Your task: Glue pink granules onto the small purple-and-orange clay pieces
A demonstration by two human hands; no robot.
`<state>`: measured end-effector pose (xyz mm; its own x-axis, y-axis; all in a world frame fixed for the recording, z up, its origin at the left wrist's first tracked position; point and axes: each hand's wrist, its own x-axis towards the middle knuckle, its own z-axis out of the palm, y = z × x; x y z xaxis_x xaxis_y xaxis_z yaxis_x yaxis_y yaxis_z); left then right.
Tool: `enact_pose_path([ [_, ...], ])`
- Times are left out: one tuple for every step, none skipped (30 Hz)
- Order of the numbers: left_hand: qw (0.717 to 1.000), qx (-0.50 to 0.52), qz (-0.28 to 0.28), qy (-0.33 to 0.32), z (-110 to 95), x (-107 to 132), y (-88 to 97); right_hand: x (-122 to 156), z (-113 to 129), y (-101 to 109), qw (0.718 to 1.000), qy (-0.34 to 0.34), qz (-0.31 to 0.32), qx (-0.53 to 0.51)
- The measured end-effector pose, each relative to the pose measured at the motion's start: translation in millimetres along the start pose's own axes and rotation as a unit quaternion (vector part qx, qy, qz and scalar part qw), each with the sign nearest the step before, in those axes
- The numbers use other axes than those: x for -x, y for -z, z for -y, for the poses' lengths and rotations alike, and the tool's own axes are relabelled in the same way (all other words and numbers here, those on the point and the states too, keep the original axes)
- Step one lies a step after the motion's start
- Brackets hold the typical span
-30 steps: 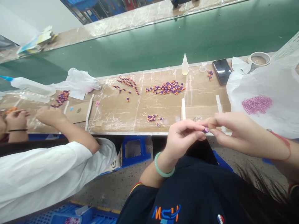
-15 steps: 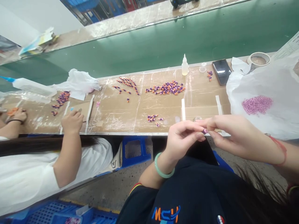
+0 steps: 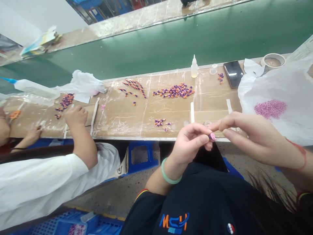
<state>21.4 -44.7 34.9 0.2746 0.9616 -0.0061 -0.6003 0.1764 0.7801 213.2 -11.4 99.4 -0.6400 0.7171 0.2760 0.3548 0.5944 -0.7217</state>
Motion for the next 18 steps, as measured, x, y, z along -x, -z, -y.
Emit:
enact_pose_path([
  [1.000, 0.005, 0.007, -0.003, -0.8, 0.2, -1.2, -0.3, 1.5, 0.2, 1.000, 0.016, -0.007, 0.005],
  [1.000, 0.010, 0.014, -0.008, -1.5, 0.3, -2.4, -0.5, 2.8, -0.1, 0.999, 0.031, -0.013, 0.008],
  [1.000, 0.015, 0.020, -0.012, -2.1, 0.5, -3.6, -0.5, 3.9, -0.6, 0.999, 0.045, -0.017, 0.010],
  [0.999, 0.020, 0.026, -0.015, -2.6, 0.7, -4.7, -0.4, 4.9, -1.2, 0.998, 0.054, -0.019, 0.011],
  [0.999, 0.026, 0.033, -0.017, -3.1, 1.0, -5.7, -0.3, 5.8, -1.7, 0.998, 0.060, -0.020, 0.009],
  [0.999, 0.032, 0.040, -0.017, -3.6, 1.4, -6.5, -0.3, 6.6, -1.9, 0.998, 0.064, -0.021, 0.004],
  [0.998, 0.039, 0.048, -0.017, -4.0, 1.9, -7.2, -0.4, 7.3, -1.8, 0.998, 0.067, -0.020, -0.001],
  [0.997, 0.046, 0.055, -0.016, -4.3, 2.3, -7.5, -0.6, 7.9, -1.5, 0.997, 0.068, -0.018, -0.007],
  [0.997, 0.051, 0.062, -0.014, -4.4, 2.8, -7.7, -1.2, 8.6, -0.9, 0.997, 0.069, -0.016, -0.012],
  [0.996, 0.055, 0.066, -0.011, -4.3, 3.3, -7.6, -1.9, 9.1, -0.3, 0.997, 0.069, -0.012, -0.018],
  [0.996, 0.056, 0.069, -0.007, -3.9, 3.7, -7.4, -2.9, 9.6, 0.3, 0.997, 0.067, -0.007, -0.025],
  [0.996, 0.057, 0.071, -0.004, -3.3, 4.0, -7.0, -4.0, 9.9, 0.7, 0.997, 0.064, -0.001, -0.033],
  [0.996, 0.056, 0.072, 0.001, -2.6, 4.3, -6.5, -5.3, 10.0, 0.9, 0.997, 0.061, 0.005, -0.042],
  [0.996, 0.054, 0.073, 0.006, -1.7, 4.4, -6.0, -6.5, 9.9, 1.0, 0.997, 0.059, 0.010, -0.049],
  [0.996, 0.051, 0.070, 0.013, -0.9, 4.5, -5.5, -7.6, 9.6, 1.0, 0.997, 0.059, 0.014, -0.053],
  [0.997, 0.047, 0.065, 0.022, -0.3, 4.5, -5.2, -8.6, 9.1, 1.0, 0.996, 0.060, 0.019, -0.056],
  [0.997, 0.043, 0.058, 0.032, 0.1, 4.5, -5.1, -9.5, 8.2, 1.1, 0.996, 0.062, 0.025, -0.057],
  [0.997, 0.039, 0.051, 0.042, 0.3, 4.5, -5.1, -10.3, 7.1, 1.5, 0.996, 0.065, 0.033, -0.055],
])
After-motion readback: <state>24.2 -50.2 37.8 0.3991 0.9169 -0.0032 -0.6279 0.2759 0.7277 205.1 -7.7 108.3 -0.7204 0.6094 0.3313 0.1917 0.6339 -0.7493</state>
